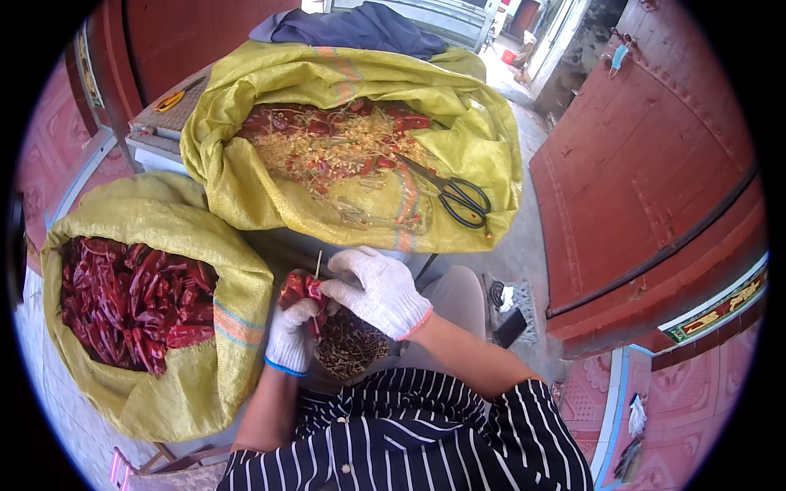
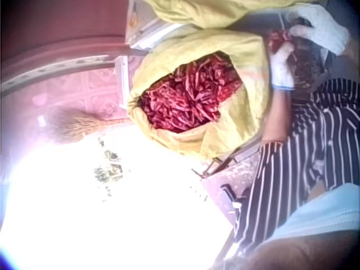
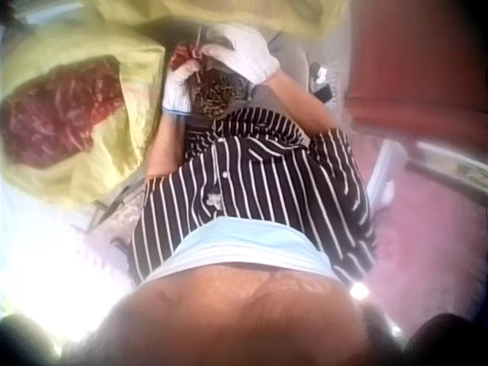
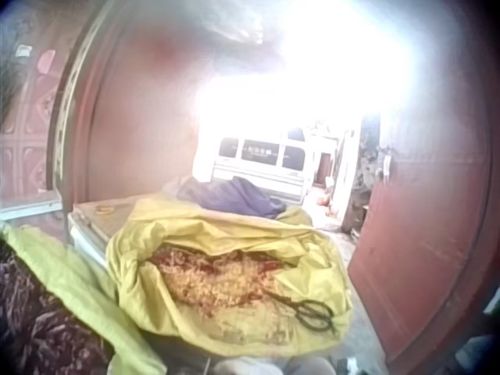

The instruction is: The person sits on the ground and processes dried red chili peppers. They pick up peppers from a large yellow sack, remove the stems by hand, and occasionally use scissors to cut the stems. The processed peppers are placed into a separate sack, while the removed stems are discarded into a pile on the ground.

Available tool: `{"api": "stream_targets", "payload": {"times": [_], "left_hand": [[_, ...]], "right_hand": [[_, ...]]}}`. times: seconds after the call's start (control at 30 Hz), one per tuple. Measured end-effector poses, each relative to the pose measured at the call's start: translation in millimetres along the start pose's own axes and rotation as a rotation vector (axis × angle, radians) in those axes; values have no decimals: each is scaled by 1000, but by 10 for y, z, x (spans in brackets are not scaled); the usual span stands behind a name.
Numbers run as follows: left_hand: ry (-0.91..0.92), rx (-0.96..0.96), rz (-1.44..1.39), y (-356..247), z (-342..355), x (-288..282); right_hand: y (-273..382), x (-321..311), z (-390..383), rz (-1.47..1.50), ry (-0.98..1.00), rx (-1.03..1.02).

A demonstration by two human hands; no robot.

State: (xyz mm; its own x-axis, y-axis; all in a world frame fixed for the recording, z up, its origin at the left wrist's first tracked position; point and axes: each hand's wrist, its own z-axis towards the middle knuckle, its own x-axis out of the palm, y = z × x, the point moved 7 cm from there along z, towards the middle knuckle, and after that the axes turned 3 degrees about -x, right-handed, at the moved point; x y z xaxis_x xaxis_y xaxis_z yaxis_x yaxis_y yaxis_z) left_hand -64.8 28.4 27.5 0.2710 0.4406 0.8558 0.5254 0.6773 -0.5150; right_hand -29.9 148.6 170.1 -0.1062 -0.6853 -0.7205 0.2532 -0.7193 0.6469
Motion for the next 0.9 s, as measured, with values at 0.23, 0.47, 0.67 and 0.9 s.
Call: {"api": "stream_targets", "payload": {"times": [0.23, 0.47, 0.67, 0.9], "left_hand": [[32, -23, 66, 17, 23, 34], [57, 14, 240, 11, -5, 124], [51, -1, 295, -16, -13, 156], [26, 11, 262, -1, -8, 50]], "right_hand": [[-49, 104, 119, 25, -7, -358], [251, 171, -36, -440, -152, -574], [-108, 213, 31, 141, -32, -21], [-423, 553, -81, 1069, 37, 531]]}}
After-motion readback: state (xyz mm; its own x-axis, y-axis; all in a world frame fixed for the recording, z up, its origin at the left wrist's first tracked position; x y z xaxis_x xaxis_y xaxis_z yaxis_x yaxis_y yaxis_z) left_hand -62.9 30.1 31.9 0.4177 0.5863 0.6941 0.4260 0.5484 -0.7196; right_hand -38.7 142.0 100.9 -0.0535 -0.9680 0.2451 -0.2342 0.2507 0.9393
